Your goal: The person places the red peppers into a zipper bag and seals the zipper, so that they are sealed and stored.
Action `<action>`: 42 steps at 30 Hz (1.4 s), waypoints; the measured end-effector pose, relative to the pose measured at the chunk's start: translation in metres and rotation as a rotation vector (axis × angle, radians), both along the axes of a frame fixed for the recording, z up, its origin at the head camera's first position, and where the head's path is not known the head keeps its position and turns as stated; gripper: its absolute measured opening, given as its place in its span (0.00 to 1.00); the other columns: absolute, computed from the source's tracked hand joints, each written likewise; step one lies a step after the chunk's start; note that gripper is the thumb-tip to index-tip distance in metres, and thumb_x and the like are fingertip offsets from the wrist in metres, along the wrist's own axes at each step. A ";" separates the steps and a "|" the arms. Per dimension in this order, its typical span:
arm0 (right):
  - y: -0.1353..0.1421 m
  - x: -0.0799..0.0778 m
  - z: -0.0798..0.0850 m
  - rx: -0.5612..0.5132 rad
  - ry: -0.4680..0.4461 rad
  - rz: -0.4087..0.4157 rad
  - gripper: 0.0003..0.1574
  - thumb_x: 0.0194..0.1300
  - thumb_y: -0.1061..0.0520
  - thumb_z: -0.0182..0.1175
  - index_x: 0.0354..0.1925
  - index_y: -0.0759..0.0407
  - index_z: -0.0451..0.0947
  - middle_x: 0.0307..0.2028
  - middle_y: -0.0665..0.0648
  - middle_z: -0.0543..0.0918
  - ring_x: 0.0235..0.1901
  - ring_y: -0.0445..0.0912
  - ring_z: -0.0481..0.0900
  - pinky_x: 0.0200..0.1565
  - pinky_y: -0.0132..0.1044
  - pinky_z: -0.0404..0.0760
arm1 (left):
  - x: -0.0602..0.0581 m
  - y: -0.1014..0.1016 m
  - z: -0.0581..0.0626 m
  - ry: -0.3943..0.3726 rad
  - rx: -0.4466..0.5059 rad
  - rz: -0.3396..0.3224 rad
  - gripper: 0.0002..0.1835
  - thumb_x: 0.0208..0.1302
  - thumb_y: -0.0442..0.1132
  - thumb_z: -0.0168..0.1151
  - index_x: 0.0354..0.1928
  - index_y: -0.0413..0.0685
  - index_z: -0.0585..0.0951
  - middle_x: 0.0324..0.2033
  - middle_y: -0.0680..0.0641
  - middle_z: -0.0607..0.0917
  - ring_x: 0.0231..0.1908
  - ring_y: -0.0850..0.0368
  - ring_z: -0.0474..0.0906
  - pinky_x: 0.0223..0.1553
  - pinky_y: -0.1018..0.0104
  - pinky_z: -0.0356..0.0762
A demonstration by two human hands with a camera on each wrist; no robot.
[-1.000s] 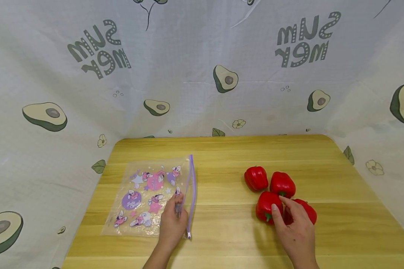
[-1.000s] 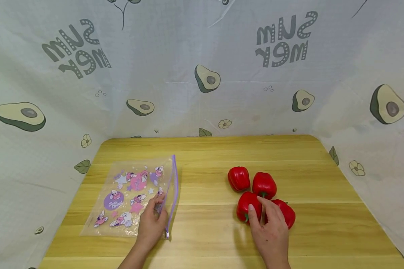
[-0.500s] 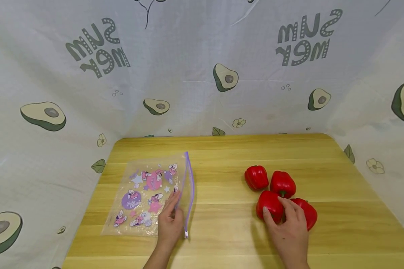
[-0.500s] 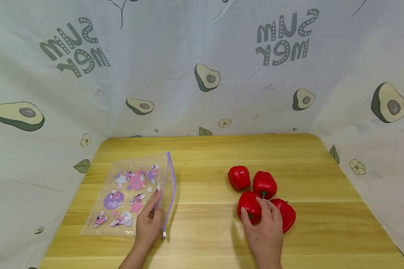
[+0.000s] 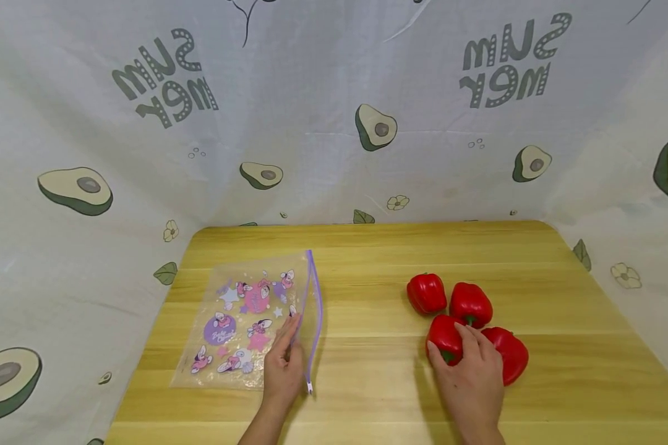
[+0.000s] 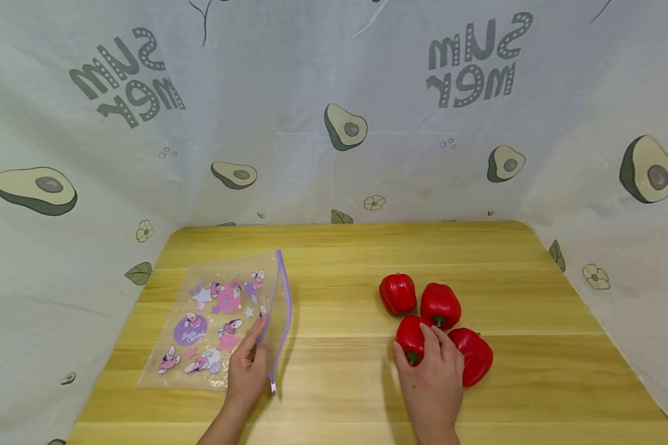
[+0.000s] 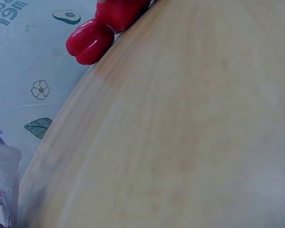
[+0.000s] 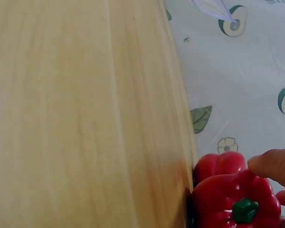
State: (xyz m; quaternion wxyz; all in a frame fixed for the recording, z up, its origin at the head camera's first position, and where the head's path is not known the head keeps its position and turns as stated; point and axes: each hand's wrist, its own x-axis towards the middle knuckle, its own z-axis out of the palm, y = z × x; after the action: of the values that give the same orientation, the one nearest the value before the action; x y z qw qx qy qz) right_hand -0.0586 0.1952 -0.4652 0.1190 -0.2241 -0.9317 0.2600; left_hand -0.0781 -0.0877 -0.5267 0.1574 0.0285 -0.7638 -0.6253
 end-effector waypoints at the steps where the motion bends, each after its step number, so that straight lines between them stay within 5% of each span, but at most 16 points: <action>1: 0.000 -0.001 0.000 0.004 0.003 0.002 0.46 0.54 0.51 0.77 0.67 0.62 0.71 0.66 0.71 0.70 0.64 0.68 0.63 0.60 0.74 0.72 | 0.000 0.000 0.000 -0.005 0.000 0.002 0.26 0.68 0.22 0.52 0.65 0.47 0.79 0.69 0.44 0.77 0.73 0.43 0.67 0.73 0.83 0.50; 11: -0.004 -0.003 -0.003 0.005 0.007 -0.009 0.43 0.54 0.51 0.77 0.65 0.62 0.73 0.65 0.70 0.68 0.64 0.69 0.64 0.61 0.75 0.71 | 0.000 0.002 -0.002 -0.060 -0.023 0.030 0.25 0.70 0.25 0.54 0.64 0.53 0.81 0.67 0.45 0.79 0.70 0.42 0.70 0.74 0.58 0.56; 21: -0.005 0.004 -0.002 -0.010 0.058 -0.020 0.45 0.50 0.55 0.79 0.64 0.61 0.74 0.64 0.68 0.69 0.62 0.66 0.68 0.58 0.73 0.76 | 0.001 0.000 0.002 -0.061 -0.050 0.022 0.24 0.69 0.25 0.55 0.62 0.51 0.82 0.65 0.44 0.81 0.68 0.42 0.74 0.74 0.56 0.58; 27: -0.005 0.009 0.004 -0.028 0.224 0.034 0.43 0.46 0.59 0.80 0.61 0.61 0.76 0.63 0.65 0.72 0.61 0.62 0.70 0.55 0.72 0.79 | 0.004 -0.003 0.019 -0.010 -0.197 0.017 0.22 0.66 0.25 0.56 0.61 0.44 0.83 0.62 0.41 0.83 0.66 0.44 0.77 0.74 0.50 0.62; 32: -0.004 0.009 0.006 -0.096 0.331 0.097 0.40 0.47 0.62 0.79 0.59 0.60 0.77 0.64 0.63 0.74 0.61 0.60 0.71 0.53 0.72 0.79 | 0.005 -0.007 0.039 0.124 -0.388 0.060 0.21 0.63 0.23 0.58 0.56 0.39 0.85 0.56 0.41 0.87 0.60 0.42 0.82 0.66 0.45 0.75; 38: -0.006 0.009 0.008 -0.151 0.346 0.140 0.39 0.49 0.62 0.78 0.60 0.60 0.77 0.65 0.63 0.74 0.61 0.60 0.72 0.53 0.72 0.79 | 0.008 -0.009 0.061 0.211 -0.591 0.120 0.21 0.58 0.20 0.60 0.53 0.37 0.86 0.52 0.40 0.89 0.55 0.38 0.85 0.58 0.43 0.82; 42: -0.007 0.009 0.009 -0.162 0.330 0.144 0.38 0.50 0.62 0.77 0.60 0.60 0.77 0.65 0.63 0.74 0.61 0.60 0.73 0.54 0.71 0.79 | 0.011 -0.009 0.074 0.196 -0.616 0.131 0.20 0.60 0.20 0.59 0.52 0.37 0.86 0.52 0.41 0.89 0.55 0.39 0.85 0.59 0.45 0.82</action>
State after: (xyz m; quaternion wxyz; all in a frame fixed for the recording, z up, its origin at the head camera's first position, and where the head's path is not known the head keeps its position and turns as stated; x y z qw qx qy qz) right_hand -0.0498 0.1882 -0.4566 0.2327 -0.1201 -0.8891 0.3753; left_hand -0.0669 -0.0967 -0.4526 0.2709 -0.0317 -0.8949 -0.3532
